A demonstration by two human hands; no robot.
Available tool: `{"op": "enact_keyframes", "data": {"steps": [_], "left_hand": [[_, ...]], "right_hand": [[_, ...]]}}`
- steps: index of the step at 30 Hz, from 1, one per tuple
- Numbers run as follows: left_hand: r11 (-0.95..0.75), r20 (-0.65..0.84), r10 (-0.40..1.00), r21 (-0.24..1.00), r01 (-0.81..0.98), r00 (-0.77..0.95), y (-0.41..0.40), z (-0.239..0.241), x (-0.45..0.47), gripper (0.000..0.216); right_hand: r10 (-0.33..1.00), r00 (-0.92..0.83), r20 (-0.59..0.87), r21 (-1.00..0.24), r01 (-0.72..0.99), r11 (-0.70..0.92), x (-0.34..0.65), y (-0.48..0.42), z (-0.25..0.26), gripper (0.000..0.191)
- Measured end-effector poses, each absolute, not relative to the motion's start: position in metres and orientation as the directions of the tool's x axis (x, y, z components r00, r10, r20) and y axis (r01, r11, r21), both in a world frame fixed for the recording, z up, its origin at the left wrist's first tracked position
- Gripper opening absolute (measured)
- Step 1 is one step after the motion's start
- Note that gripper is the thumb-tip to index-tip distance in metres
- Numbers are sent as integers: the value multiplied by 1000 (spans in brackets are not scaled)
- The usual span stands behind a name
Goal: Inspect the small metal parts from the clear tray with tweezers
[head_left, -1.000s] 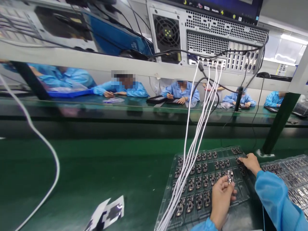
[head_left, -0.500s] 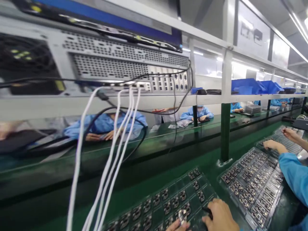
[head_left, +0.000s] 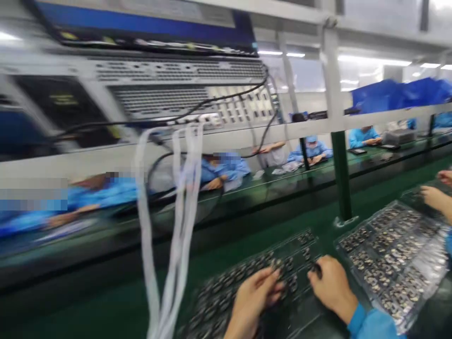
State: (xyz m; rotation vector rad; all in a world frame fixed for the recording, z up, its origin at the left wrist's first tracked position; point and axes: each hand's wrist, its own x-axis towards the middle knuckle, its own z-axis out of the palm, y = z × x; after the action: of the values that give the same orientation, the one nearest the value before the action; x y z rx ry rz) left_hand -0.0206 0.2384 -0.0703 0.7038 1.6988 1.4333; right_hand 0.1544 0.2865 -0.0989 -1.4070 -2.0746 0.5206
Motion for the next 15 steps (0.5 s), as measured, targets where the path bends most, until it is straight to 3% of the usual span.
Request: {"op": "enact_keyframes", "data": {"steps": [3, 9, 15], "left_hand": [[276, -225, 802, 961, 9, -554, 261, -72, -29, 25], [390, -264, 763, 916, 94, -590, 316, -101, -45, 13], [485, -277, 790, 828, 281, -547, 356, -121, -30, 17]], "right_hand": [[916, -343, 210, -619, 678, 396, 158, 292, -107, 20], [892, -395, 218, -486, 749, 450, 155, 289, -117, 18], [895, -368, 250, -463, 767, 445, 152, 288, -114, 15]]}}
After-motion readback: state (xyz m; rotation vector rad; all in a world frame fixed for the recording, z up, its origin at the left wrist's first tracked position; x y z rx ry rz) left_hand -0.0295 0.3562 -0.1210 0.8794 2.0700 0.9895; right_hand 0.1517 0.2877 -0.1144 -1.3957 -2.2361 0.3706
